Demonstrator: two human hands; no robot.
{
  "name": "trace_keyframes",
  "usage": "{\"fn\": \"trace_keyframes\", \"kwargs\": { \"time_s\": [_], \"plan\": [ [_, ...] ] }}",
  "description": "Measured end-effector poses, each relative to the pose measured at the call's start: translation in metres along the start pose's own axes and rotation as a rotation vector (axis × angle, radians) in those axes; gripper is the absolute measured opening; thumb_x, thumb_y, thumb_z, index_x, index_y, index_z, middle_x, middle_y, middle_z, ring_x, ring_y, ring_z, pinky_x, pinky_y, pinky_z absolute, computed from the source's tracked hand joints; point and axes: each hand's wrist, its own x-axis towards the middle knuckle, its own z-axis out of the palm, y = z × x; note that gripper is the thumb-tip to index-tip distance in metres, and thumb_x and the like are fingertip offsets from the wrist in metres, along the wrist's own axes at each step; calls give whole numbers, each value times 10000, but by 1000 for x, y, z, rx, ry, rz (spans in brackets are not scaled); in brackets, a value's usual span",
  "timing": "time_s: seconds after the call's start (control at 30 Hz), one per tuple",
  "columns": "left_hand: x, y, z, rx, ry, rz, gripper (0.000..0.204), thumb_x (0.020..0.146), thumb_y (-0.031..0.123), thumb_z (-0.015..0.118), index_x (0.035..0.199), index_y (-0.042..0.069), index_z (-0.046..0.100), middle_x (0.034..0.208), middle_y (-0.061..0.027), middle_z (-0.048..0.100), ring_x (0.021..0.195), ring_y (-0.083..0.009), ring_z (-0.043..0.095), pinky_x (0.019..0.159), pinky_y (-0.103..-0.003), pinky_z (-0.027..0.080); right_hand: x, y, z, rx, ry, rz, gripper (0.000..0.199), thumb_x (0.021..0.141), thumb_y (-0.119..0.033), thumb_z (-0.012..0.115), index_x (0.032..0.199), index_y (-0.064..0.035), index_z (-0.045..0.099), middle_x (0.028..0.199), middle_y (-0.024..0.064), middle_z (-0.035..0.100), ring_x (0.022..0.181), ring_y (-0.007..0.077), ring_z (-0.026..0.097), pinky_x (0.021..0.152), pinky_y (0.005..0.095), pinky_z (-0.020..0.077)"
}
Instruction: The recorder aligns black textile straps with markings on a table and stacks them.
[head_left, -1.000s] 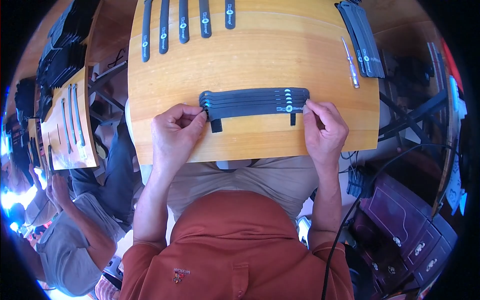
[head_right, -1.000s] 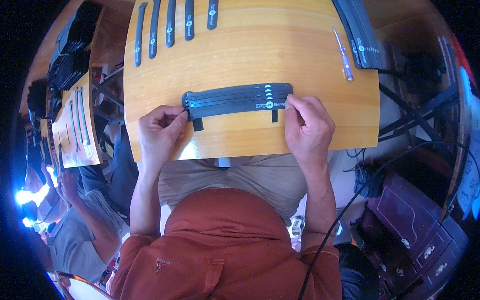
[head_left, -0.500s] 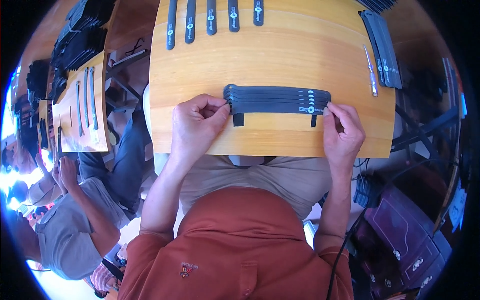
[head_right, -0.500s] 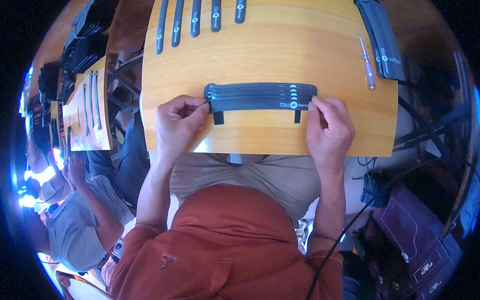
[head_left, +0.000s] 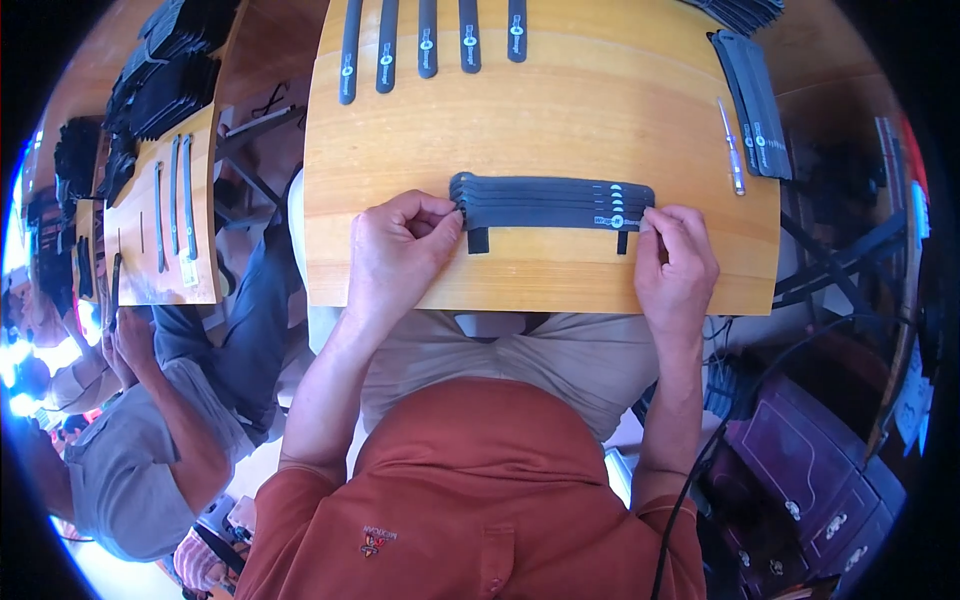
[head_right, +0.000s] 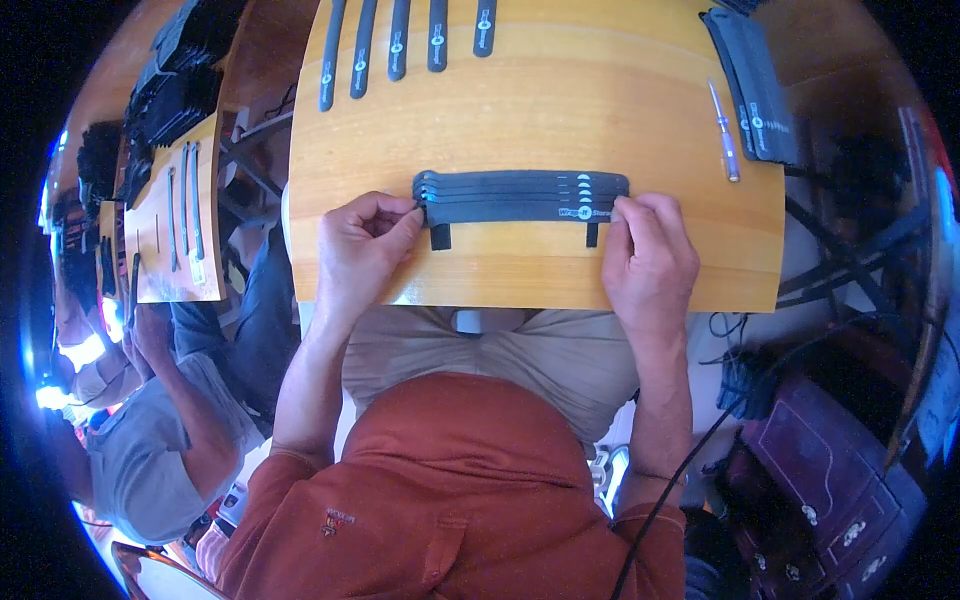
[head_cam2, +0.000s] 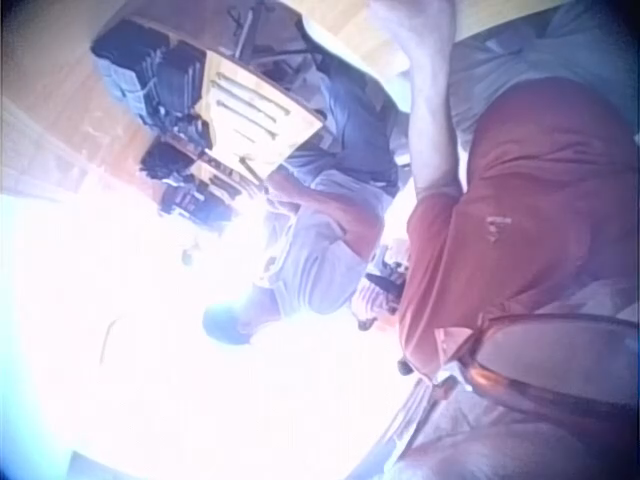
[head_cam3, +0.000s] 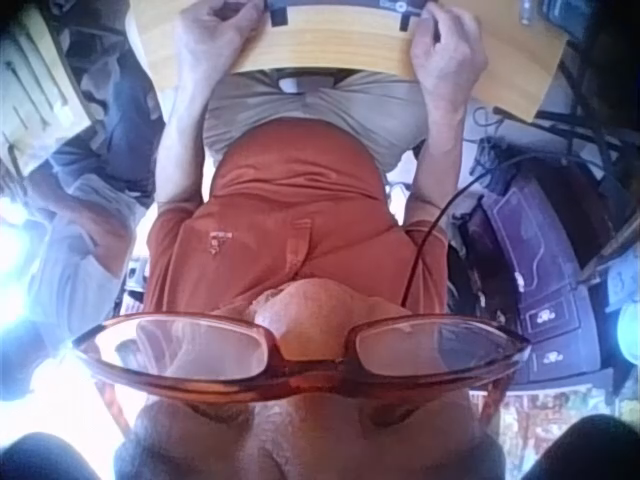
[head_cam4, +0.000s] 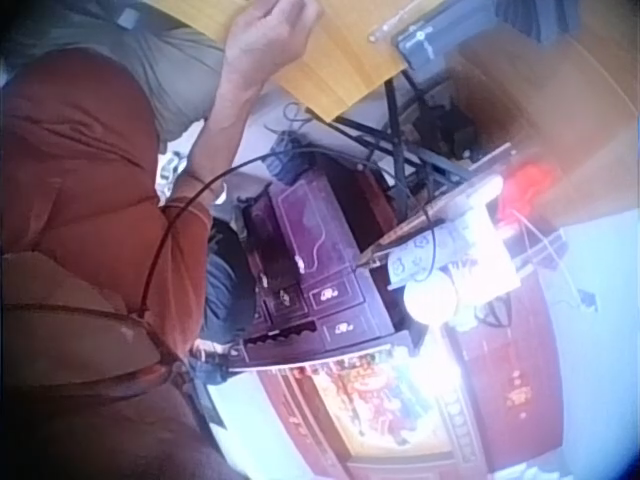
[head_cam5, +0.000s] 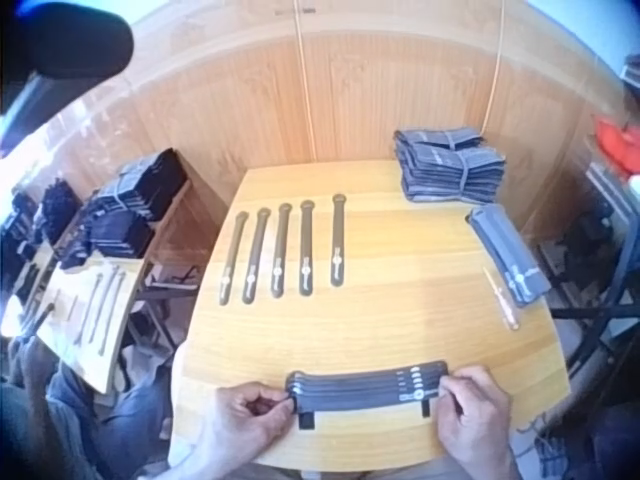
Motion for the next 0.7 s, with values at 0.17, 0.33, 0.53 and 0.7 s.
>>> {"fn": "trace_keyframes", "kwargs": {
  "time_s": [0.17,0.33,0.53,0.7],
  "plan": [
    [-3,0,2,41,33,42,113,888,45,756,943,-53,759,714,-66,735,633,-64,657,603,-242,535,-1,-1,2,-57,-25,-36,149,873,24,679,1020,19,705,1004,149,667,874,340,694,770,407,570],
    [-1,2,3,59,39,60,114,885,43,752,942,-56,757,711,-70,735,627,-70,661,603,-246,537,1,-6,-5,-211,-83,-65,187,858,-13,688,1045,1,701,1047,129,659,913,323,682,766,405,572],
    [0,-4,4,33,49,62,114,883,42,754,937,-58,756,707,-73,731,625,-75,661,605,-250,539,-1,-45,2,-280,-108,-212,253,855,-55,696,1101,1,710,1114,107,659,999,296,655,813,396,572],
    [0,3,5,92,45,27,113,879,48,766,928,-54,755,717,-70,733,629,-74,655,609,-252,537,-12,-63,26,-175,-185,-374,298,877,-71,675,1151,40,712,1183,125,661,1071,311,623,906,419,561]
  ]
}}
